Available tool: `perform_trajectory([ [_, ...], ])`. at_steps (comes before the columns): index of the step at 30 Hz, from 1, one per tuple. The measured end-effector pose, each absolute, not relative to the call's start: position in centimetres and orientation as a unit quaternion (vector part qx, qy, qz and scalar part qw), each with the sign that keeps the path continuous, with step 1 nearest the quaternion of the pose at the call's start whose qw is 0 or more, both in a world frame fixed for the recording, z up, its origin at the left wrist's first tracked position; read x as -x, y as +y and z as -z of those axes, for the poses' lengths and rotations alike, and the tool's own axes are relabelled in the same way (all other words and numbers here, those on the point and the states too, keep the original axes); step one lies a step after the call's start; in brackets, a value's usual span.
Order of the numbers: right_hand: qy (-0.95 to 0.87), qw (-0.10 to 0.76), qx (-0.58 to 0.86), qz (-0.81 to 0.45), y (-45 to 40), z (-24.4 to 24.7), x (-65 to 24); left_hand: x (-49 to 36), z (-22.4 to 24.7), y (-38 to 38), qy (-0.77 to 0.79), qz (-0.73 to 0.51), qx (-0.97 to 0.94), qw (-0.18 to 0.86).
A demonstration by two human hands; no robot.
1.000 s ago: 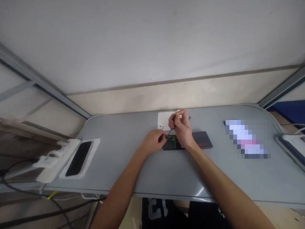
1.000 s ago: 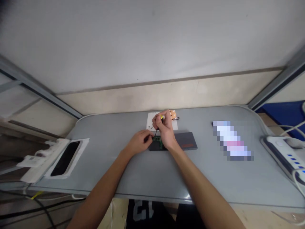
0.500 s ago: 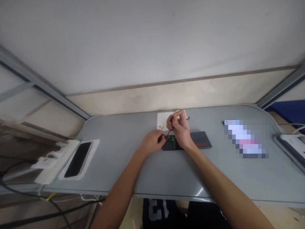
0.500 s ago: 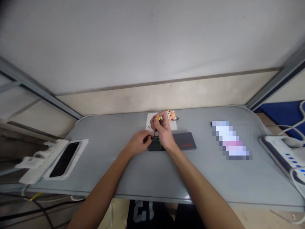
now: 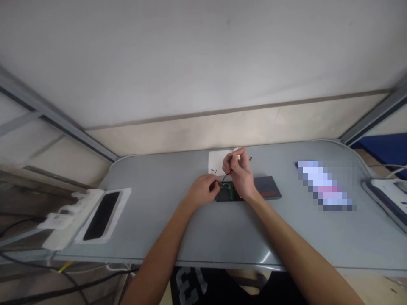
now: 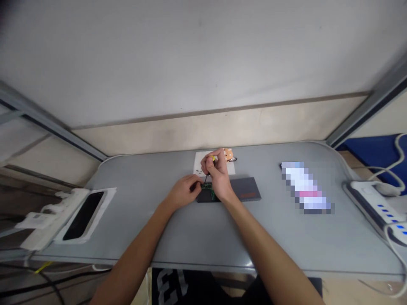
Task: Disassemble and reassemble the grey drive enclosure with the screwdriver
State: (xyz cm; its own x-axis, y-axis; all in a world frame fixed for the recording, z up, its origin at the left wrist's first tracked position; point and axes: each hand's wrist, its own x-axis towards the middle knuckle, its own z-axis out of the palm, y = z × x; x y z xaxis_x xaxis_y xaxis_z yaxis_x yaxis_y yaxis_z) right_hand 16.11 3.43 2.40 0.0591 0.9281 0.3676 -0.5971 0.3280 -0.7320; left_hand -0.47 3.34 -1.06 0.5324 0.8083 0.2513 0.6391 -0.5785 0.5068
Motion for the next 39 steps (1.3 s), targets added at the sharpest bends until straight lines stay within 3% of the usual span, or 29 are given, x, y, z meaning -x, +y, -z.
perform_trajectory([
  [39, -0.419, 0.701, 0.233, -0.528, 3.56, -2.79, -16.59, 0.3, 0.85, 3.19, 0.409, -0.235, -0.863, 0.18],
])
